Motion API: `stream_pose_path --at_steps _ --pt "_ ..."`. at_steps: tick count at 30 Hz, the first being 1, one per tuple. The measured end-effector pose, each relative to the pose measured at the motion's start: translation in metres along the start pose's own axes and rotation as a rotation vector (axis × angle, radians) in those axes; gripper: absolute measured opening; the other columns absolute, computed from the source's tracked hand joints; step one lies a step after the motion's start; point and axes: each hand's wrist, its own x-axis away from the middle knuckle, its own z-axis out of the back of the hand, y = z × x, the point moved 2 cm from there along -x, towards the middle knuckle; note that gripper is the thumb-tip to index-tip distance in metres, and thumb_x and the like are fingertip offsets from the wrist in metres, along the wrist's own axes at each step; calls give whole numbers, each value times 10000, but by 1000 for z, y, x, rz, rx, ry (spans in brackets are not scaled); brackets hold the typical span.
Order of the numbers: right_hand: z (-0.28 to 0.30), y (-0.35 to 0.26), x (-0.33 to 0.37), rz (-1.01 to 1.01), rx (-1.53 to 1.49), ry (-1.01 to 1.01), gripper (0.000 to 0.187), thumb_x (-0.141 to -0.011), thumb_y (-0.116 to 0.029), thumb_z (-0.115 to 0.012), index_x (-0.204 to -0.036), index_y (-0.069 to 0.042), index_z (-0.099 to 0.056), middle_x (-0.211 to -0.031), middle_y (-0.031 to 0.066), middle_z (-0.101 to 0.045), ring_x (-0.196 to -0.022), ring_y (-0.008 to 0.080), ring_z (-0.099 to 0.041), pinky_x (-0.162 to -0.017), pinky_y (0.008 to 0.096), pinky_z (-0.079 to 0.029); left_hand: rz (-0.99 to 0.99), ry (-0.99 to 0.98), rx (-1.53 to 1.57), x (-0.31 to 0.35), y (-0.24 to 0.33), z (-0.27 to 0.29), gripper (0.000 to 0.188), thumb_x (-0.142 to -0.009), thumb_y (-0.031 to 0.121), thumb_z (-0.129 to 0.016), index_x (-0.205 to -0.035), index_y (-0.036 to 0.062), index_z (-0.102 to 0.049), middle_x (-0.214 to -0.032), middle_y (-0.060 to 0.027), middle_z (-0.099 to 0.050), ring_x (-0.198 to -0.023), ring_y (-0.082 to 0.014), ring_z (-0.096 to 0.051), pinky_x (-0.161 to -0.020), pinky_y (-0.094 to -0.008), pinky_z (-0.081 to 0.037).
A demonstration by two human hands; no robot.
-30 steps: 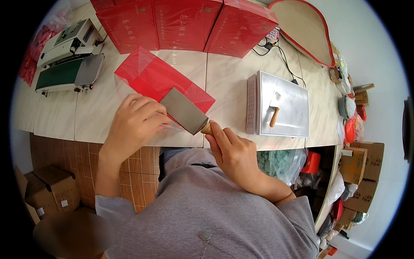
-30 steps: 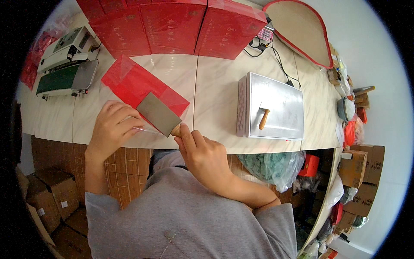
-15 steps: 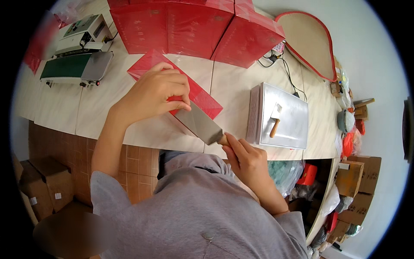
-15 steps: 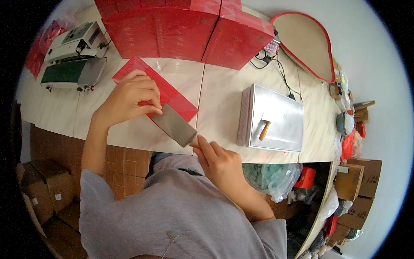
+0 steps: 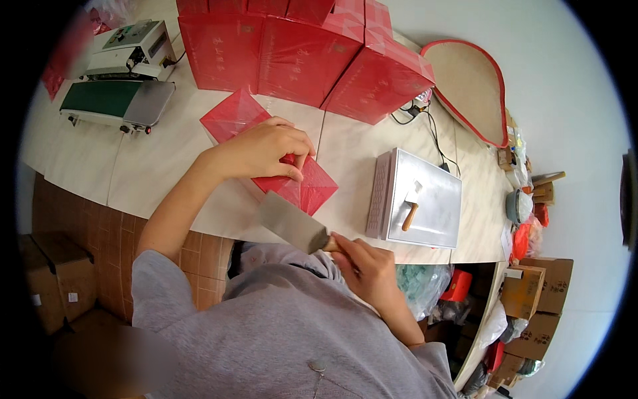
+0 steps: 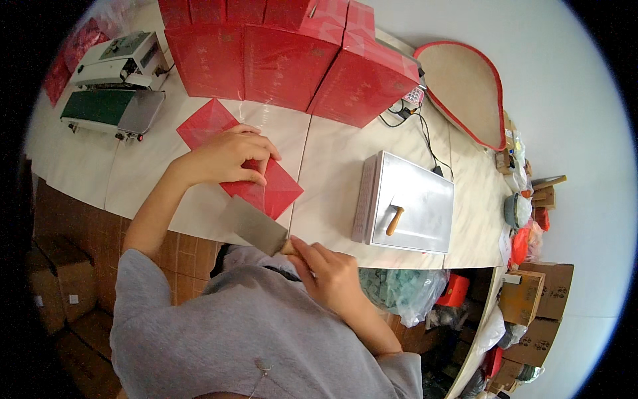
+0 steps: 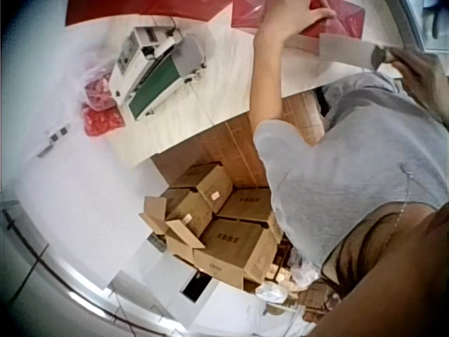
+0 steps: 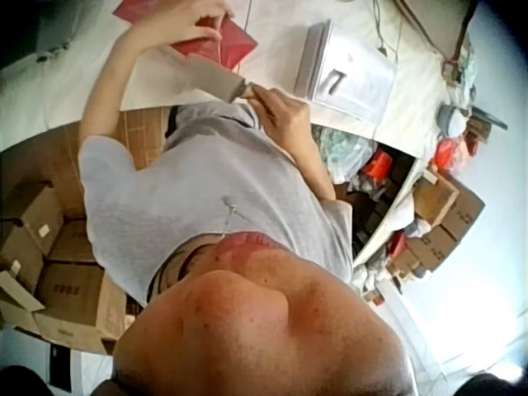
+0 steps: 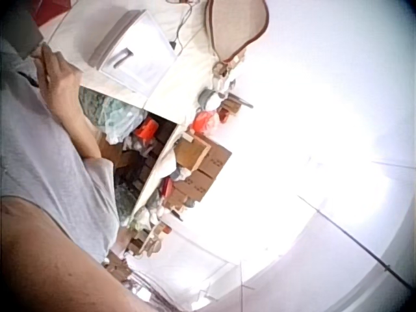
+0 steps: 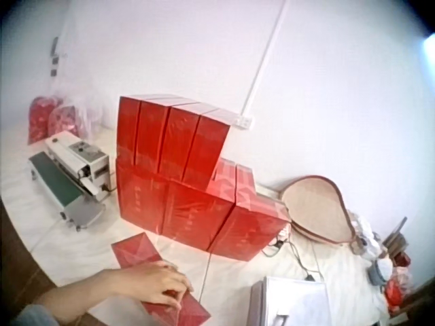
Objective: The person uses a wooden mallet to smooth plastic wrap on red rectangular boxes. They then place the boxes on a heat-sealing machine to shrink the wrap and seal the edges. Finally, the person places the sealed boxes into clear plastic bags.
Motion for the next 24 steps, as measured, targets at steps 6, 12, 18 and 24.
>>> stream_pose_path --at_steps 6,12,18,24 --pt "-21 -5 -17 66 130 9 307 -822 -160 -692 -1085 -16 -626 -649 42 -520 -490 183 -548 -440 317 -439 -7 -29 22 -1 -1 3 197 -739 224 -733 -713 76 -606 -991 -9 -663 -1029 -237 -561 -998 -376 -353" --pt "-21 -7 -16 -33 234 17 304 -847 -187 -671 -1096 -21 -618 -661 51 -535 -457 197 -545 -415 326 -434 14 -65 1 -2 1 3 179 -780 230 -702 -746 76 -616 -1010 -16 -665 -1024 -228 -574 -1041 -408 -320" --pt "-18 -10 -12 -124 286 52 297 -865 -196 -653 -1103 -22 -611 -662 58 -547 -457 197 -555 -408 326 -433 114 323 -83 9 -10 25 93 -878 153 -601 -900 70 -637 -1039 -58 -664 -1041 -231 -589 -1060 -408 -327" --pt "-12 -13 -8 -205 294 26 278 -869 -155 -643 -1107 -16 -609 -668 73 -560 -471 212 -566 -418 328 -435 320 843 82 55 -53 37 203 -955 190 -519 -1036 37 -625 -1105 -93 -649 -1081 -208 -583 -1008 -357 -383"
